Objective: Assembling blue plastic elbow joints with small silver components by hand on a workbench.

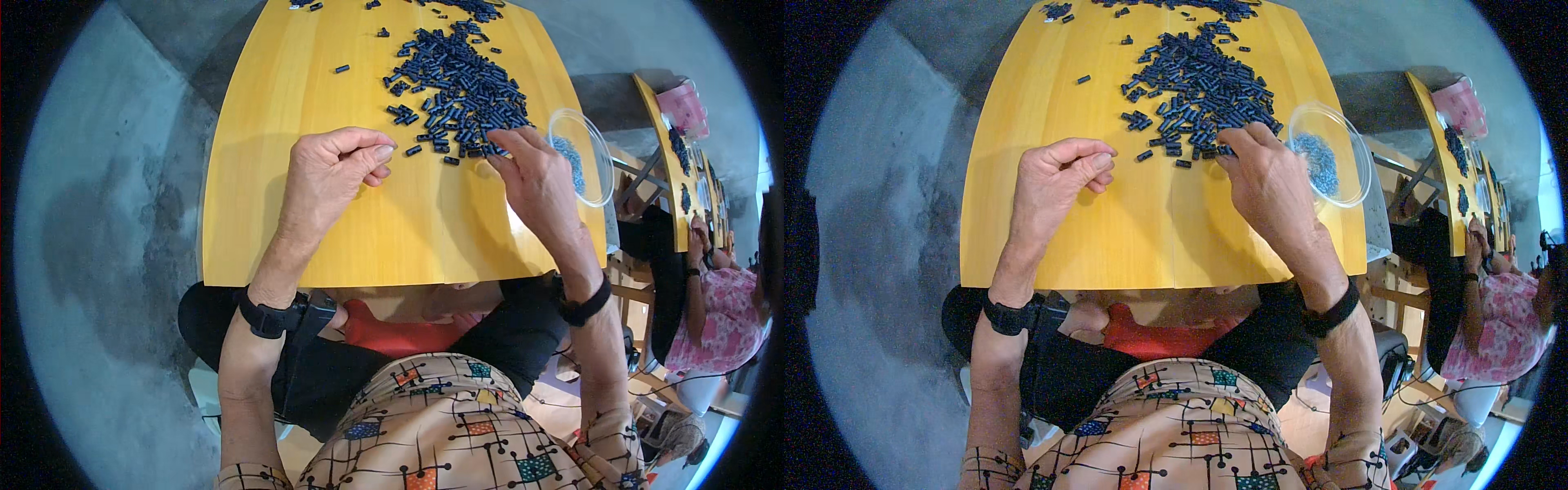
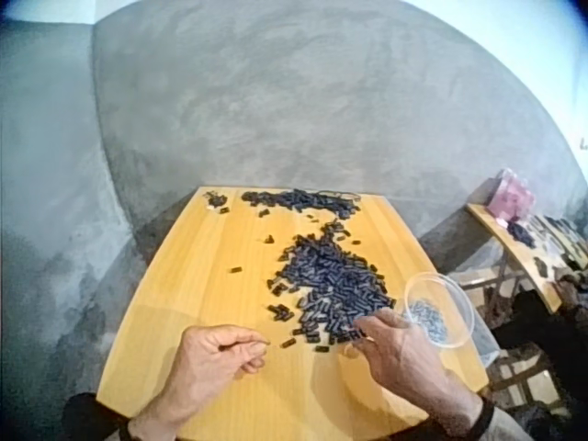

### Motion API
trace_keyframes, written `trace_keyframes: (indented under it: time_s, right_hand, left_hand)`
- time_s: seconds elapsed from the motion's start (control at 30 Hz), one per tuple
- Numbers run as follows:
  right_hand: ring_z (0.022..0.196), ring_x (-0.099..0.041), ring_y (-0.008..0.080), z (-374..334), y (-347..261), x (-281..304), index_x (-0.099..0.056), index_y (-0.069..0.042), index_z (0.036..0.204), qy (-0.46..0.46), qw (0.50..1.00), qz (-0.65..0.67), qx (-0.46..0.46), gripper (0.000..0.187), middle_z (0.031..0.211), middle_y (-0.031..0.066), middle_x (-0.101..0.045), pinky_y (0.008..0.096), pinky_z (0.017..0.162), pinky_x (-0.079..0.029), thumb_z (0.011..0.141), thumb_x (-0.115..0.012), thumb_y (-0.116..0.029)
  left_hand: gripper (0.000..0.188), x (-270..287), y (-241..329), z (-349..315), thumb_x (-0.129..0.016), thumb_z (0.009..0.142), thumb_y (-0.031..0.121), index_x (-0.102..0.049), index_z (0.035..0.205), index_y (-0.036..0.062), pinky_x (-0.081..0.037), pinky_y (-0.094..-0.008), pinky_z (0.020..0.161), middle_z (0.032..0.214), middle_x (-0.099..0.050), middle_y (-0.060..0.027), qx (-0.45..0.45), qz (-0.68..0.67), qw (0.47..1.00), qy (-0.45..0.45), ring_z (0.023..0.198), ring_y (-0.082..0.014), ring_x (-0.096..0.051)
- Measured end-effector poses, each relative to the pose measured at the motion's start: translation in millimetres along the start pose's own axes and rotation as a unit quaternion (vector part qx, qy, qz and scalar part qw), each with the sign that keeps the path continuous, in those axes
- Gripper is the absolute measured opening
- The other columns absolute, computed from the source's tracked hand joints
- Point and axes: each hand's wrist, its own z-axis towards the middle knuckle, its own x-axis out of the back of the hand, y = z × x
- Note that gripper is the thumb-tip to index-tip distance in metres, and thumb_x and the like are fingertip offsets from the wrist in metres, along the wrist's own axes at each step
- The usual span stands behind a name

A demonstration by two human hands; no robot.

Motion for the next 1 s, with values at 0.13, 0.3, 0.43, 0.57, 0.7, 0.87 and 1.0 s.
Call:
trace_keyframes:
  time_s: [0.13,0.3,0.43,0.57,0.7,0.87,1.0]
  right_hand:
    - [0.071,-0.059,0.034,5,6,-7,-0.06,-0.005,0.093,-0.024,0.999,-0.042,0.009,0.018,0.084,0.0137,-0.058,0.0421,0.061,-0.049,0.075,-0.059,-0.008]
    - [0.069,-0.06,0.0323,-8,-17,1,-0.058,-0.004,0.094,-0.078,0.996,-0.027,0.024,0.02,0.082,0.0131,-0.057,0.0394,0.059,-0.049,0.075,-0.06,-0.009]
    - [0.071,-0.059,0.03,-16,-28,3,-0.056,-0.003,0.095,-0.086,0.995,-0.007,0.045,0.022,0.083,0.0115,-0.057,0.0366,0.06,-0.049,0.074,-0.061,-0.01]
    - [0.079,-0.058,0.0283,-4,-28,5,-0.055,-0.001,0.096,-0.072,0.995,-0.038,0.059,0.024,0.089,0.011,-0.056,0.0356,0.065,-0.049,0.074,-0.06,-0.008]
    - [0.085,-0.056,0.0292,15,-24,13,-0.055,0.0,0.096,-0.074,0.988,-0.088,0.106,0.023,0.092,0.012,-0.056,0.0366,0.072,-0.047,0.074,-0.057,-0.005]
    - [0.084,-0.055,0.0297,27,-15,2,-0.055,0.0,0.093,-0.068,0.981,-0.128,0.128,0.02,0.09,0.0123,-0.056,0.0372,0.071,-0.047,0.074,-0.055,-0.005]
    - [0.082,-0.055,0.0297,33,-19,-2,-0.055,0.001,0.09,-0.074,0.98,-0.132,0.129,0.017,0.087,0.0125,-0.056,0.0375,0.071,-0.047,0.073,-0.054,-0.004]
  left_hand:
    - [0.014,-2,1,-2,-0.061,0.083,0.007,-0.065,0.092,-0.0017,-0.048,-0.0202,0.06,0.074,-0.064,-0.0054,0.01,0.011,1.0,-0.018,0.065,-0.009,-0.058]
    - [0.016,3,1,1,-0.061,0.083,0.009,-0.065,0.094,-0.0016,-0.047,-0.0204,0.062,0.074,-0.063,-0.0051,0.03,-0.022,0.999,-0.032,0.065,-0.0087,-0.058]
    - [0.014,-1,1,4,-0.061,0.083,0.007,-0.065,0.093,-0.0015,-0.05,-0.0204,0.056,0.076,-0.065,-0.0061,0.025,-0.033,0.999,-0.014,0.062,-0.0089,-0.06]
    - [0.013,-3,3,3,-0.062,0.082,0.007,-0.066,0.092,-0.0016,-0.049,-0.02,0.055,0.075,-0.065,-0.0063,0.054,-0.01,0.998,-0.008,0.061,-0.0087,-0.059]
    - [0.013,-3,6,2,-0.063,0.081,0.009,-0.066,0.09,-0.0008,-0.047,-0.0197,0.054,0.073,-0.063,-0.0044,0.085,0.013,0.996,-0.005,0.061,-0.0082,-0.057]
    - [0.014,0,8,1,-0.064,0.081,0.011,-0.066,0.09,-0.0004,-0.046,-0.0196,0.053,0.072,-0.063,-0.004,0.092,-0.004,0.996,-0.006,0.061,-0.0084,-0.058]
    - [0.015,3,4,4,-0.063,0.082,0.011,-0.065,0.091,-0.0003,-0.046,-0.0194,0.054,0.072,-0.063,-0.0043,0.091,-0.032,0.995,-0.023,0.062,-0.0083,-0.058]
